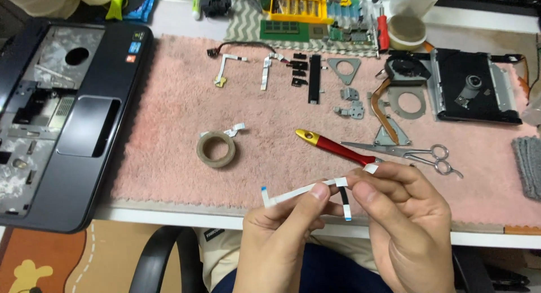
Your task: The person handles a small white ribbon cable, peeling back its protective liner and folding it. They then use tweezers to adjust the cable. The workspace contains disassembled laptop parts, tools, and a roll of tape.
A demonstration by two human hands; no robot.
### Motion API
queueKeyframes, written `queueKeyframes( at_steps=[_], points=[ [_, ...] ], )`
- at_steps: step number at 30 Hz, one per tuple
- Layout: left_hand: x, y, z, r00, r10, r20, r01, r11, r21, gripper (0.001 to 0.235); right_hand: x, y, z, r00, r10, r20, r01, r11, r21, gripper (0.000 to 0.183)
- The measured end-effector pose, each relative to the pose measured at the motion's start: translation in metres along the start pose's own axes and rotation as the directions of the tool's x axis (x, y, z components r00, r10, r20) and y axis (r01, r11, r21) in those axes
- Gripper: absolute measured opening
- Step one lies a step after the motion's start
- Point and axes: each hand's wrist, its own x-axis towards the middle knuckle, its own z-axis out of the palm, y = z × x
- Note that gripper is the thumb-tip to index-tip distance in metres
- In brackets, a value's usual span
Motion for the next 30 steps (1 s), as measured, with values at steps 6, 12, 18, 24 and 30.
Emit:
queueKeyframes(
  at_steps=[6, 12, 18, 24, 30],
  points=[
    [-0.003, -0.003, -0.001, 0.984, 0.100, 0.150, -0.099, 0.995, -0.018, 0.027, 0.001, 0.004, -0.005, 1.000, -0.020, 0.016, 0.019, 1.000, 0.020, 0.033],
    [0.000, -0.011, -0.003, 0.985, 0.114, 0.130, -0.104, 0.992, -0.078, 0.020, 0.000, 0.002, -0.007, 0.998, -0.032, 0.045, 0.031, 0.999, 0.022, 0.033],
    [0.004, -0.022, -0.005, 0.973, 0.160, 0.166, -0.134, 0.978, -0.161, 0.017, -0.003, 0.001, -0.007, 0.999, -0.031, -0.010, 0.031, 0.999, -0.025, 0.035],
    [0.003, -0.023, -0.006, 0.953, 0.230, 0.199, -0.205, 0.969, -0.139, 0.018, -0.007, 0.002, -0.002, 0.989, -0.145, -0.015, 0.143, 0.985, -0.092, 0.034],
    [0.003, -0.029, -0.007, 0.929, 0.279, 0.242, -0.221, 0.945, -0.243, 0.015, -0.010, 0.007, -0.006, 0.963, -0.261, 0.064, 0.267, 0.958, -0.105, 0.030]
  ],
)
